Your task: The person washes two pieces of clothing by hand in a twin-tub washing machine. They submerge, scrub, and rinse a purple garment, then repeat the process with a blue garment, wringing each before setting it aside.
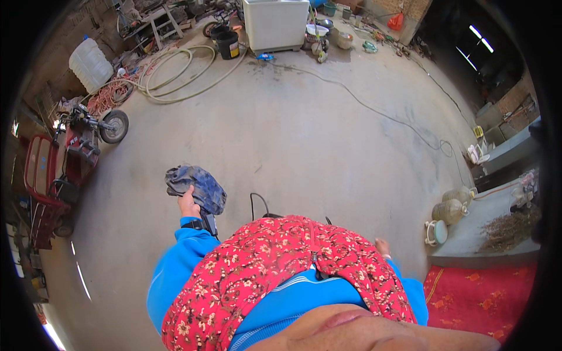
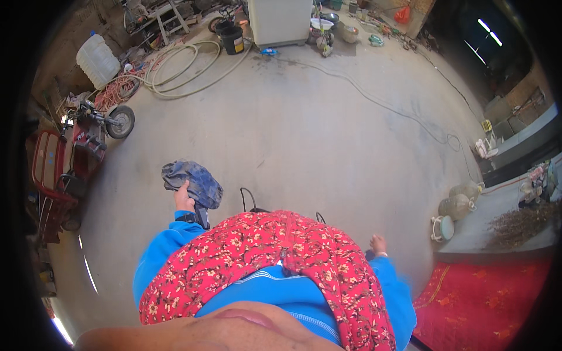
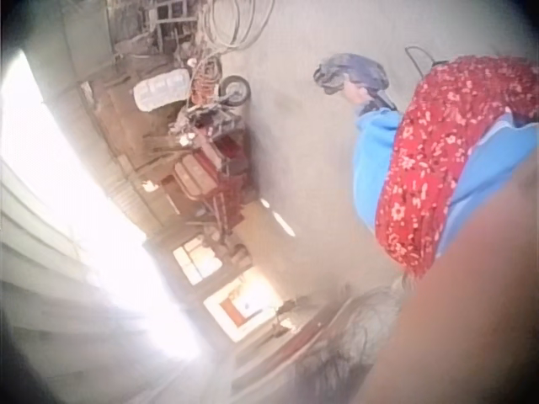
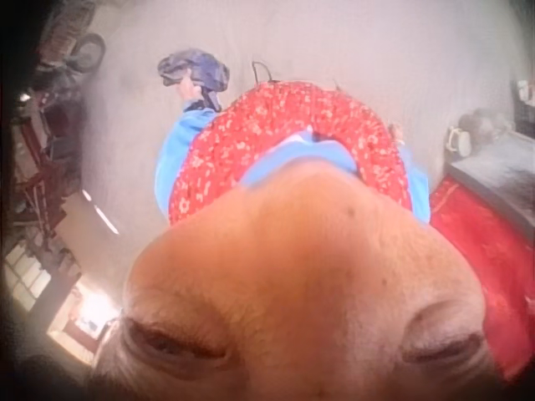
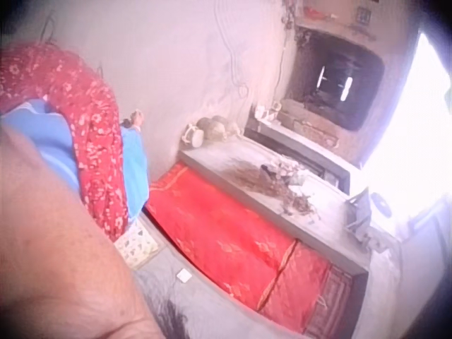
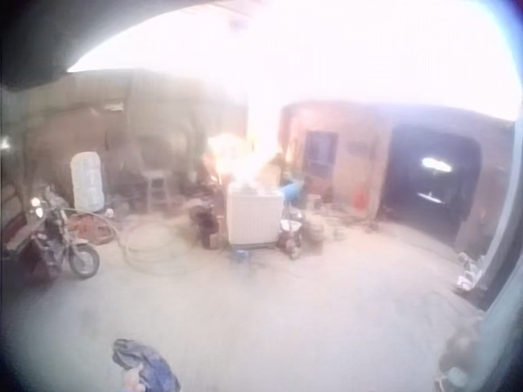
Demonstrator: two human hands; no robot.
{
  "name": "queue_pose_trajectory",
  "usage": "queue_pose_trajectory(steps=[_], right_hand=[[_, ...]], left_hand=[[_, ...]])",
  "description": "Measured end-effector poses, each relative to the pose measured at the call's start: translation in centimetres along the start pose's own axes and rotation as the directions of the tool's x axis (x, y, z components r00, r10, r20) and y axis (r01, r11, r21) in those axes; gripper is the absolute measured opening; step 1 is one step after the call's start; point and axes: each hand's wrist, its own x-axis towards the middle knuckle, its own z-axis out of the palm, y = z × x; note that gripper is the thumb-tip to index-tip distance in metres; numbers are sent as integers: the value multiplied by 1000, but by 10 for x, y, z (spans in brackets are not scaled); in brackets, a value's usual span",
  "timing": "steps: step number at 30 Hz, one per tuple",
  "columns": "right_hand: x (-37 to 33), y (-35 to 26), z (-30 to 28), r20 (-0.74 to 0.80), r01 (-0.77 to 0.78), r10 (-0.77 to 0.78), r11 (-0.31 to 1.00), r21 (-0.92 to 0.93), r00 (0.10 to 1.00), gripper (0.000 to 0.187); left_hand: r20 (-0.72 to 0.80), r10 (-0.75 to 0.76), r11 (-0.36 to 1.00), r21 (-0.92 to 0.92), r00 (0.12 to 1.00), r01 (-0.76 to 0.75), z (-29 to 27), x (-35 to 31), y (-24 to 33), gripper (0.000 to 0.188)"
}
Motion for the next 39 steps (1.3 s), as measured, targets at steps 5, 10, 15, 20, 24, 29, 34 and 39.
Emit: queue_pose_trajectory(steps=[5,10,15,20,24,29,34,39], right_hand=[[3,56,-15,-13,-273,283,935,225,959,19],[55,68,10,65,-385,384,872,301,921,15],[151,72,30,159,-410,378,847,338,912,11],[235,-28,44,203,-301,231,833,464,952,8],[276,-202,69,144,55,-98,960,276,985,26],[268,-337,138,137,328,-331,944,48,934,39],[235,-309,153,317,412,-355,901,-134,879,42],[241,-150,70,373,-146,92,982,118,923,30]], left_hand=[[74,8,1000,25,997,-9,43,-6,-1,31],[104,54,998,6,993,-55,89,1,6,31],[27,46,999,2,999,-46,125,-1,16,29],[-34,74,995,-69,997,-76,137,13,5,35],[-12,60,994,-87,998,-61,114,20,-13,37],[-172,31,996,-77,985,-44,97,29,-4,36],[-184,71,982,-160,980,-102,70,38,1,34],[-295,30,990,-126,955,-70,93,31,-3,35]])
